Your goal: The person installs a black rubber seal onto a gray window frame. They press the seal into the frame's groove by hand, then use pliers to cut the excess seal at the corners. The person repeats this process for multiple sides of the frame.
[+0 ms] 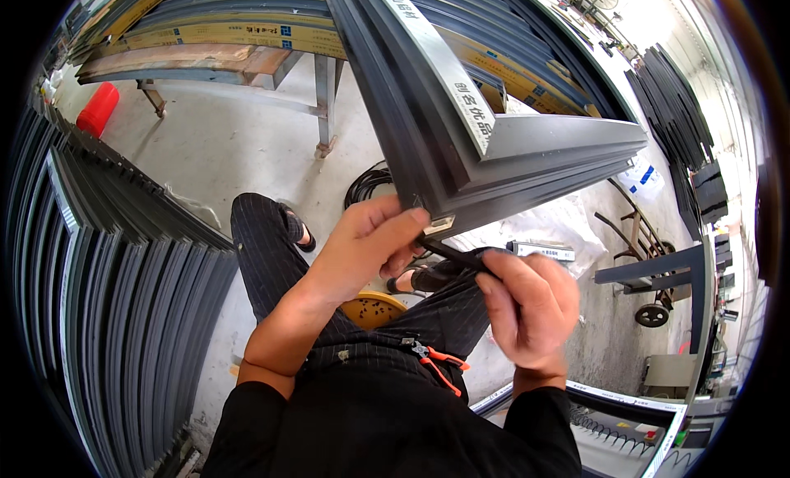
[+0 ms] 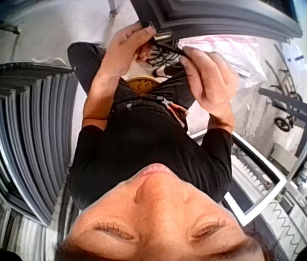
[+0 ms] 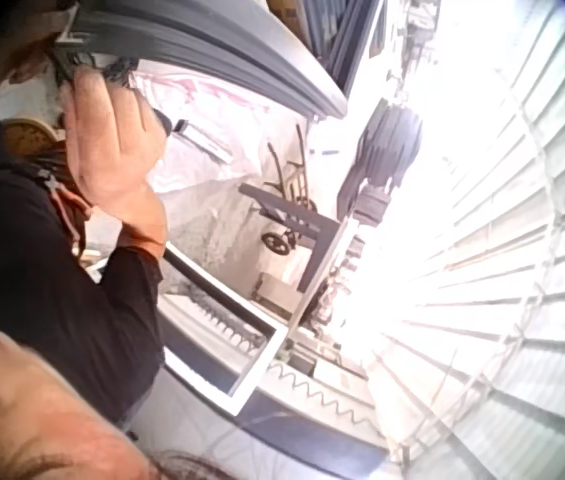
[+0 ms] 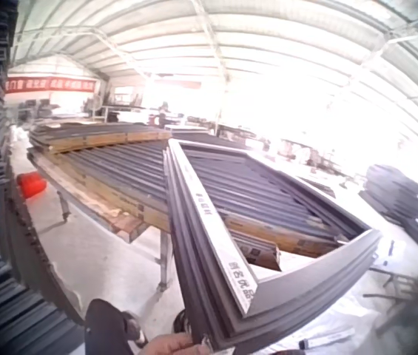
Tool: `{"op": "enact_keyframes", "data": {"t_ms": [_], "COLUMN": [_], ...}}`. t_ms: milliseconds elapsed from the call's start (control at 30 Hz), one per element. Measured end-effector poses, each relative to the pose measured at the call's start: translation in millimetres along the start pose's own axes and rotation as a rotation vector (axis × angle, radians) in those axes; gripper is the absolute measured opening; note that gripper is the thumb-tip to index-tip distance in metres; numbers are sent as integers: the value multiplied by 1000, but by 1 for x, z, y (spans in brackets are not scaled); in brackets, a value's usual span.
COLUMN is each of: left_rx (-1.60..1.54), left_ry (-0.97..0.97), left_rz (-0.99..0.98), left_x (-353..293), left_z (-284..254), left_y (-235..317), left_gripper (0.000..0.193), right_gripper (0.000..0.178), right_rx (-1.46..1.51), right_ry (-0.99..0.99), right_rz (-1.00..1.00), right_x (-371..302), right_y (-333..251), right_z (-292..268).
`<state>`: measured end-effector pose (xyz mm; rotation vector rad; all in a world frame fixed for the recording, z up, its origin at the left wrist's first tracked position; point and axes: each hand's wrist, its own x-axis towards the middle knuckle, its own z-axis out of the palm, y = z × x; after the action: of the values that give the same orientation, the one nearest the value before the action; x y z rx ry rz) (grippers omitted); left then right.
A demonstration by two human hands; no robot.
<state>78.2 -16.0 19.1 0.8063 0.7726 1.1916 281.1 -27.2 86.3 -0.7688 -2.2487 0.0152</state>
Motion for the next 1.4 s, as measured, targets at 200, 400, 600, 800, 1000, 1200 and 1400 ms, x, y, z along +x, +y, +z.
{"op": "enact_keyframes", "data": {"t_ms": [200,400,600,800,1000,1200,1400], "left_rx": [1,-14,4,-30,67,-81,-139], "left_ry": [0,-11,-39,-4,1,74,66], "left_rz": [4,-21,1,33,234,273,143], "left_x": [-1,-6,-4,-6,-3,7,5], "left_z": [3,5,16,22,37,50,44], "left_y": [-3,-5,-11,-13,-36,-45,-38], "left_gripper": [30,30,26,24,23,33,35], "right_gripper": [30,27,29,30,29,29,30], "right_rx": [-12,69,27,-44,-18,23,-36], "right_ry": [57,53,41,61,43,45,55], "right_rz": [-159,-140,-156,-131,-112,-100,-11], "right_x": [28,15,16,12,8,8,0], "right_y": [42,50,52,51,54,53,48], "right_z": [12,16,13,16,21,21,15]}}
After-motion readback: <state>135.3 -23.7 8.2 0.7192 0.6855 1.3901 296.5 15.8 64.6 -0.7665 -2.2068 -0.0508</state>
